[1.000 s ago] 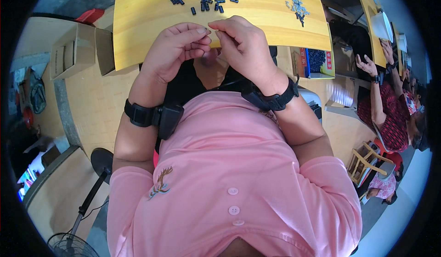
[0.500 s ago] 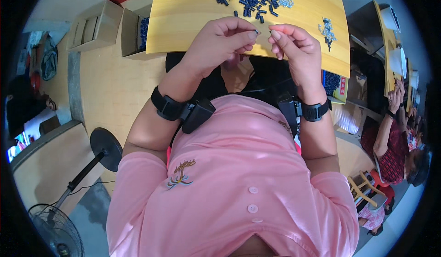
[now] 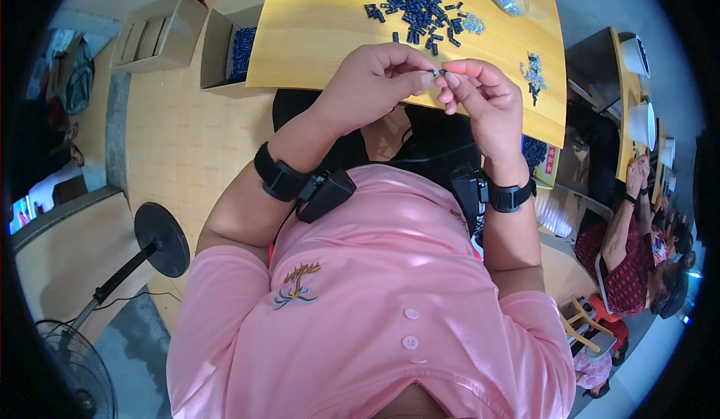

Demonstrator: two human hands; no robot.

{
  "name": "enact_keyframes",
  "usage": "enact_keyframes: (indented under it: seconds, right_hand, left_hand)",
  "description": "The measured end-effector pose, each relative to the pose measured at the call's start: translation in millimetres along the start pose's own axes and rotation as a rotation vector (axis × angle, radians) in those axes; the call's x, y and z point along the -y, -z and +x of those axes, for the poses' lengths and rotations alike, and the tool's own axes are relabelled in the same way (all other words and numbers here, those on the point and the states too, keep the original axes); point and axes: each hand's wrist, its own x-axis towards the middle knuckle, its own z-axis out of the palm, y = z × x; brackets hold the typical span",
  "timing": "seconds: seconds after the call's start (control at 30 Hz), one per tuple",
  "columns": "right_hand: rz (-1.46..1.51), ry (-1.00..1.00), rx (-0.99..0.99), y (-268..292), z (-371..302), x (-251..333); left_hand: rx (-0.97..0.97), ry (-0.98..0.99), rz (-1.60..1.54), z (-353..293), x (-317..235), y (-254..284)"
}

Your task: Assembling small black and silver plastic or rubber components at a workstation.

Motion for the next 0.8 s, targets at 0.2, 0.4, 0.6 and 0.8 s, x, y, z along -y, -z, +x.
enact_keyframes:
  seconds: [0.2,0.4,0.6,0.8]
  right_hand:
    - [-0.046,0.049,-0.025,2.1,0.2,-0.2]
    - [-0.017,0.068,0.012,-8.7,-2.0,4.3]
    - [-0.219,0.102,0.017,-9.9,-0.1,8.0]
    - [-0.391,0.153,0.018,-9.6,2.9,11.5]
  left_hand:
    - [0.007,-0.049,0.042,0.2,1.1,0.3]
    - [0.002,-0.096,0.011,-2.0,-1.4,-0.9]
    - [-0.016,-0.12,0.104,-1.8,-2.4,0.4]
    - [-0.075,-0.194,0.049,-0.2,-2.5,-0.3]
